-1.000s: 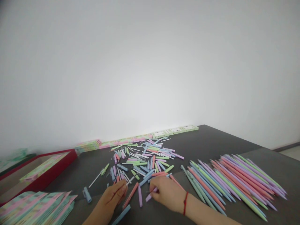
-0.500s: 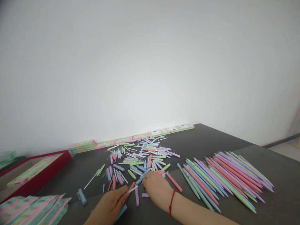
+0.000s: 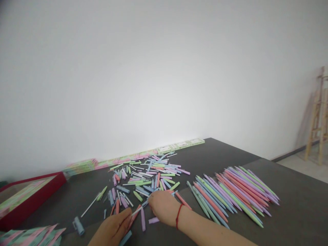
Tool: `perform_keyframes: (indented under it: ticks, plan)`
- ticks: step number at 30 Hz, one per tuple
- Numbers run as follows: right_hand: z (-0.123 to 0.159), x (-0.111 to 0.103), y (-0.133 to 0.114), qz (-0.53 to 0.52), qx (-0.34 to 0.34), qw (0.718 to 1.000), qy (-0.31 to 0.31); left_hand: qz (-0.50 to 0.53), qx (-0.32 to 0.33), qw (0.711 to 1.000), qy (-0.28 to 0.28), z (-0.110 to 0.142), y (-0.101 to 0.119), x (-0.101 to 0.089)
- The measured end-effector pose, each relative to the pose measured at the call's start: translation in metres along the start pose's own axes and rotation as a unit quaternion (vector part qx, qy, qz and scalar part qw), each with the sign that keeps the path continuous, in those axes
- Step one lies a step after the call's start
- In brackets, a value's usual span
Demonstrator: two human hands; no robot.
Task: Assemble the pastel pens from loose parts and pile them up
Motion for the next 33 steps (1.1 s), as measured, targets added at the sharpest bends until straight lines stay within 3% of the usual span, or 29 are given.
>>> perform_keyframes:
  ticks: [6,15,25,33]
  plan:
    - [0.007,-0.004,-0.001,-0.008,-0.030,0.999,-0.024,-0.012,-0.010,1.000,0.004,0.000,0.002,-0.004]
    - [-0.018,0.005,-0.010,0.019,0.004,0.997,-0.069,-0.019,-0.006,1.000,0.008,0.001,0.001,-0.004]
    - [0.031,-0.033,0.020,-0.008,0.045,0.999,0.026,-0.076,0.029,0.996,0.041,0.002,-0.002,-0.003]
    - [0.031,-0.037,-0.003,-0.017,-0.006,1.000,0.001,-0.131,0.073,0.988,0.020,0.012,0.016,-0.002]
Point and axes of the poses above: each hand's wrist, its own z-axis away from the middle knuckle, its own x-axis out of the palm, y = z × x, the point moved 8 cm from there along -z, towards the middle knuckle, and after that the axes turned 9 degrees about -x, right-handed, at the moved point
